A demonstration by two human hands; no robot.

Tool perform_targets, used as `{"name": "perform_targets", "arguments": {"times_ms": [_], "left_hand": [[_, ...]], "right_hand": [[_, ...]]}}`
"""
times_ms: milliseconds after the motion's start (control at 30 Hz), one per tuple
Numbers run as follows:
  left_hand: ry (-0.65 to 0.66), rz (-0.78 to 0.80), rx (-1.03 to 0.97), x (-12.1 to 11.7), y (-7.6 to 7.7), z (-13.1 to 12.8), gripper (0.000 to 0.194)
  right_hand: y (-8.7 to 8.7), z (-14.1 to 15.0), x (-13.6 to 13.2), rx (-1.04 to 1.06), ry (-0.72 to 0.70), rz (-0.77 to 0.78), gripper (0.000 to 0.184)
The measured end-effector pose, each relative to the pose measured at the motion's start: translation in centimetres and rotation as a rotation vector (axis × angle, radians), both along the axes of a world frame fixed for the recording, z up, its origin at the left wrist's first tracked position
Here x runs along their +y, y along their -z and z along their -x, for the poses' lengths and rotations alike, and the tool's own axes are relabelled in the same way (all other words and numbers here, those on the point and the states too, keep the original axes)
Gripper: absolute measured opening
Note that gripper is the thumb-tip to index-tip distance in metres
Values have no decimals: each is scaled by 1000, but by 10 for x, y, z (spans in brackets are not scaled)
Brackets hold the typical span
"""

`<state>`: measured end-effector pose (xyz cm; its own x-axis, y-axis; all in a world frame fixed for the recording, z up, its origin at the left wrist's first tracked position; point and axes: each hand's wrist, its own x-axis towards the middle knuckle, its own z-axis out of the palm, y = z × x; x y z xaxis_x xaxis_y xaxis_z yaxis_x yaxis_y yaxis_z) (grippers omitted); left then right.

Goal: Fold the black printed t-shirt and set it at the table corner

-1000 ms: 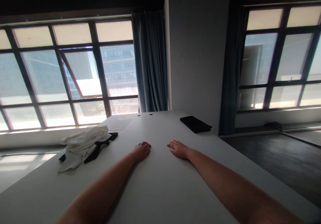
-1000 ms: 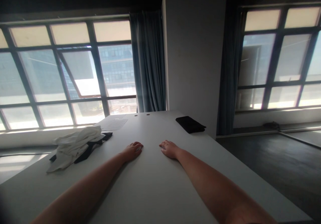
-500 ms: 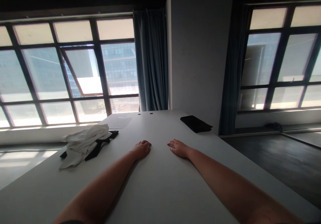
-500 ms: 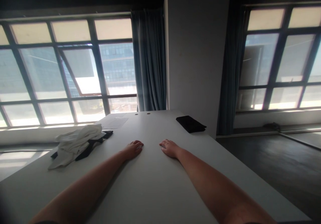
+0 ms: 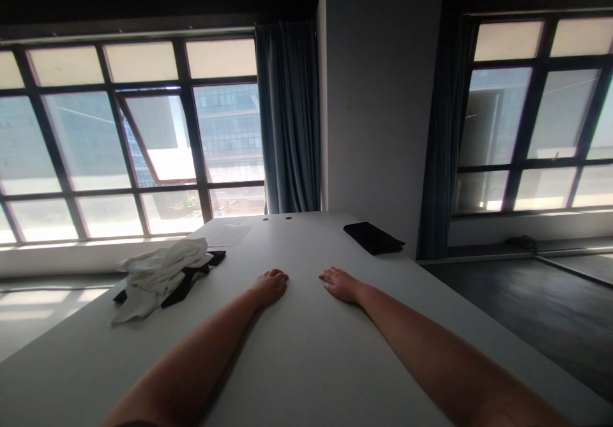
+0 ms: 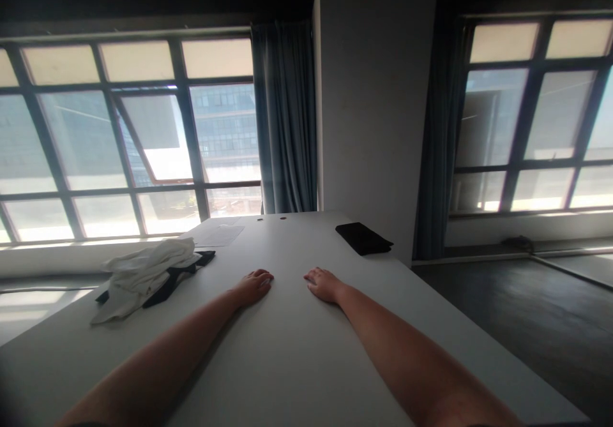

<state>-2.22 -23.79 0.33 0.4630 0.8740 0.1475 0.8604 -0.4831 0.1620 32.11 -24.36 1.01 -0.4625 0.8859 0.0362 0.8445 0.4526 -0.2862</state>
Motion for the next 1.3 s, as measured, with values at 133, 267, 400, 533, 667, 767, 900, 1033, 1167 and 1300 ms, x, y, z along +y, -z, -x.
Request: {"name": "perform_targets", "arguments": {"times_ms": [133,267,400,533,667,767,900,1033,1167,1300], "left_hand": [[6,2,3,0,0,0,50],[6,0,5,-1,-1,0,50],[7,-5,4,-2,-1,0,49],[16,-3,2,-3,-2,0,50],[17,4,1,-3,-3,1,51],[10,6,-1,-3,-3,0,51],[7,4,-6,-3,-3,0,52],[7,-4,-14,-5,-3,0,49],[3,-11,-22,-5,-4,-1,48],[2,-10,-19,-5,-4,-1,48]], "right_hand": [[0,0,0,-11,-2,1,71],[0,0,0,-9,-1,8,71],[0,0,-1,6,2,8,70],[0,0,-1,23,0,-6,70],[-2,1,-3,6,7,7,71],[-4,1,-4,-8,16,9,71],[-4,2,-4,0,19,13,71],[-2,3,-2,-15,29,11,72],[0,2,0,-14,28,14,72],[2,1,2,-17,21,4,72]]}}
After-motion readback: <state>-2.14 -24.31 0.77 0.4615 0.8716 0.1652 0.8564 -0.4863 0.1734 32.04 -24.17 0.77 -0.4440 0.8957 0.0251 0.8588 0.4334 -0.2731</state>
